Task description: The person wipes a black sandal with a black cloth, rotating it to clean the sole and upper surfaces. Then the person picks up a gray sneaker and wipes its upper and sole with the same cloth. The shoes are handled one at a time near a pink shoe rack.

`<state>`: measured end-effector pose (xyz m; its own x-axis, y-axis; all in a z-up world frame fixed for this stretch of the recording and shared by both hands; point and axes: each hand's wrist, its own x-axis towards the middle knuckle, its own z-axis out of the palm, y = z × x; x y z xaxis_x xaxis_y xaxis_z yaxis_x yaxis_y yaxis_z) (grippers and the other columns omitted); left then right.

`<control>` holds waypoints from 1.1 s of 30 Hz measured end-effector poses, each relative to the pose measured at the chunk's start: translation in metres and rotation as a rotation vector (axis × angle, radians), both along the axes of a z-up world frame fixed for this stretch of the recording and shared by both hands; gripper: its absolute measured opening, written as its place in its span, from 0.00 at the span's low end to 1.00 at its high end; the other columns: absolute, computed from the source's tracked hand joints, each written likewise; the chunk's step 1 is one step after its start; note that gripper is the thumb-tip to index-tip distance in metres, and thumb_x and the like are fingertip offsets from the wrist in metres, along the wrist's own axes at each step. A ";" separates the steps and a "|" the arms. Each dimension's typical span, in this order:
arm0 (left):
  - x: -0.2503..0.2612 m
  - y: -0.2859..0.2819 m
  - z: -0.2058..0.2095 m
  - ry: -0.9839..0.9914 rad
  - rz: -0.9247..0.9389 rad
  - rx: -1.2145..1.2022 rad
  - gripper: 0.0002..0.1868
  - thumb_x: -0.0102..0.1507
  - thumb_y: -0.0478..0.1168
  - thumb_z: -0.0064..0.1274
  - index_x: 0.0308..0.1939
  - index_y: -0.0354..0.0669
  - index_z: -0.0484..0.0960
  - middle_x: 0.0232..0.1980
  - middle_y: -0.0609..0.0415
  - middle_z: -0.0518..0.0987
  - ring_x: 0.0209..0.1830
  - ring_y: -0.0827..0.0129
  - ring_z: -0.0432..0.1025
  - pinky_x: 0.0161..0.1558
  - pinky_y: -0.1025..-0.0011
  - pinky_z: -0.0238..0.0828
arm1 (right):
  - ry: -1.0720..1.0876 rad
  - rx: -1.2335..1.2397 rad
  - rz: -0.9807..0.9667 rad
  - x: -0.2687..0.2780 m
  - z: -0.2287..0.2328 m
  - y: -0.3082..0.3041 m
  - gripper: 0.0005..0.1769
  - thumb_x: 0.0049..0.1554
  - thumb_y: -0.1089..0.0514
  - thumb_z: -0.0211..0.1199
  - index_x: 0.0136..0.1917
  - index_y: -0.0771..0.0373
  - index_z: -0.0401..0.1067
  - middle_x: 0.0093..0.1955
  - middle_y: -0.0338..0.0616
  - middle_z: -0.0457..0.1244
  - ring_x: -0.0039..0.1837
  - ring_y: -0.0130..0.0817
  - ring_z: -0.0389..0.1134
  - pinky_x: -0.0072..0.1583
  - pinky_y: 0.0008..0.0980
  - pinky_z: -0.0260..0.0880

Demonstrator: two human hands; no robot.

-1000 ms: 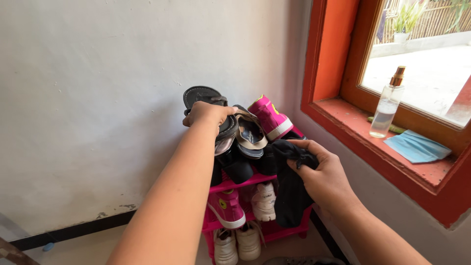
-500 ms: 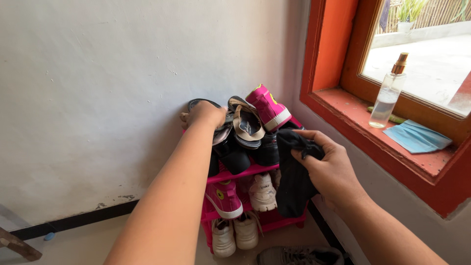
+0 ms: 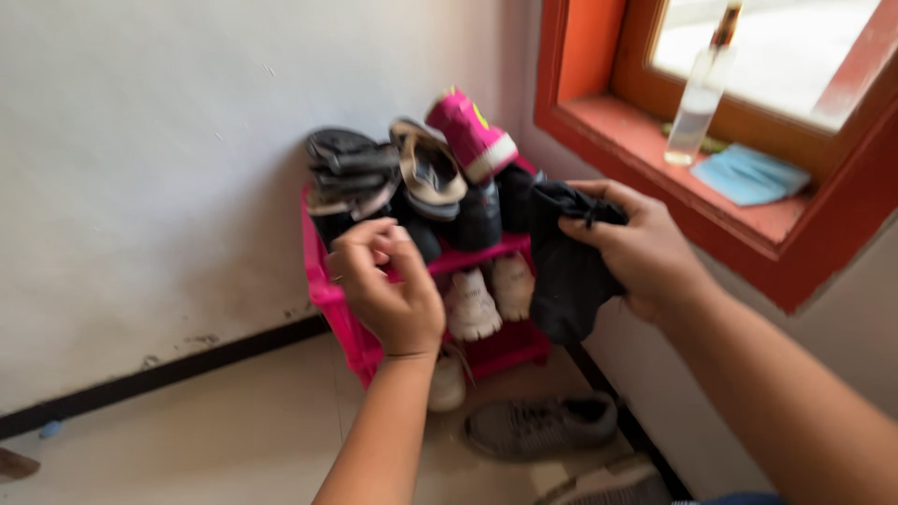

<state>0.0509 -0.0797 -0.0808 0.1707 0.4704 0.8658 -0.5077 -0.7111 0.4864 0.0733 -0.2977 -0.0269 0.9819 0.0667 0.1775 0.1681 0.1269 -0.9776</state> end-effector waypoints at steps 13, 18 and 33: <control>0.007 -0.049 -0.128 0.345 -0.421 0.680 0.07 0.61 0.38 0.56 0.41 0.44 0.76 0.38 0.52 0.75 0.42 0.55 0.72 0.44 0.60 0.73 | 0.069 -0.482 0.069 -0.012 -0.005 -0.027 0.22 0.51 0.68 0.65 0.60 0.61 0.76 0.47 0.42 0.70 0.44 0.28 0.73 0.45 0.31 0.80; 0.029 -0.071 -0.179 0.555 -0.486 0.657 0.09 0.61 0.37 0.56 0.44 0.46 0.76 0.40 0.52 0.76 0.45 0.56 0.74 0.46 0.60 0.74 | 0.095 -0.626 0.059 -0.017 -0.005 -0.032 0.21 0.51 0.66 0.65 0.59 0.59 0.76 0.45 0.43 0.71 0.42 0.29 0.74 0.45 0.31 0.80; 0.056 -0.121 -0.297 1.700 -0.472 1.166 0.40 0.62 0.47 0.59 0.75 0.72 0.56 0.83 0.43 0.31 0.82 0.39 0.25 0.69 0.27 0.39 | 0.132 -0.639 0.034 0.001 -0.022 -0.062 0.21 0.51 0.68 0.63 0.58 0.58 0.77 0.43 0.40 0.70 0.42 0.25 0.72 0.44 0.30 0.78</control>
<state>0.1074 -0.2004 -0.3774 0.8304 -0.3444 -0.4380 -0.3418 -0.9357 0.0877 0.0739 -0.3599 -0.0488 0.9881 0.1507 -0.0293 0.0477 -0.4828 -0.8745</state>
